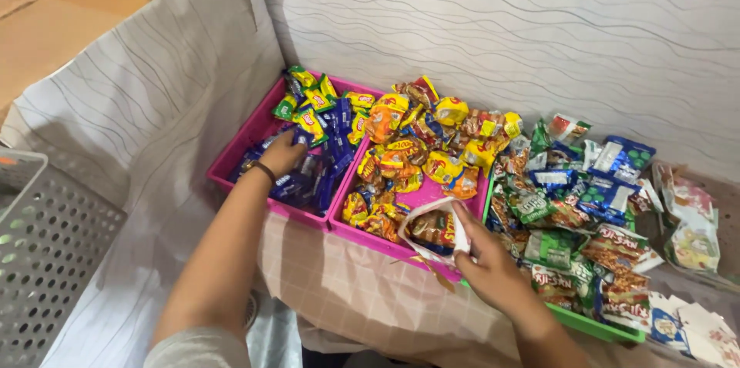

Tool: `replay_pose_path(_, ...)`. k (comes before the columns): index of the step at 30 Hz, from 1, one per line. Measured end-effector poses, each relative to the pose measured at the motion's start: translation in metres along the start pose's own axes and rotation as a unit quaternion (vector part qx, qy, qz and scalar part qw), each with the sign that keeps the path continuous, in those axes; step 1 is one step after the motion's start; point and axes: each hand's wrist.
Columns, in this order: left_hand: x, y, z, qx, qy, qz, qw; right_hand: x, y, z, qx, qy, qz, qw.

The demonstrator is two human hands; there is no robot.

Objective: Packing various snack packets from bins into a small gift bag

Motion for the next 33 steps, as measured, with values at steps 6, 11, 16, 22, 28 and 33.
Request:
replay_pose_path(6, 0.062, -0.015, -0.052, 0.348, -0.215, 0.052, 0.911, 0.004, -0.002, -0.004, 0.025, 0.093, 0.017, 0.995)
replay_pose_path(11, 0.189, -0.017, -0.120, 0.403, -0.340, 0.081, 0.846, 0.009, -0.002, -0.007, -0.003, 0.184, -0.021, 0.983)
replay_pose_path(16, 0.286, -0.045, -0.153, 0.223, -0.488, 0.040, 0.843, 0.017, 0.006, 0.007, 0.011, 0.150, 0.010, 0.989)
replay_pose_path(22, 0.309, -0.085, -0.146, -0.028, -0.539, -0.178, 0.823, 0.029, 0.013, 0.009, 0.013, 0.097, 0.055, 0.994)
replay_pose_path(28, 0.300, -0.113, -0.154, -0.137, -0.511, -0.296, 0.796, 0.035, 0.011, 0.007, 0.042, 0.114, 0.071, 0.990)
replay_pose_path(33, 0.285, -0.139, -0.159, -0.173, -0.502, -0.318, 0.785, 0.040, 0.012, 0.011, 0.048, 0.156, 0.056, 0.985)
Point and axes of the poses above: each hand's wrist, its own x-axis away from the middle knuckle, its own y-axis out of the back of the hand, z = x × y, and after that the axes turned 8 degrees about y, right-handed
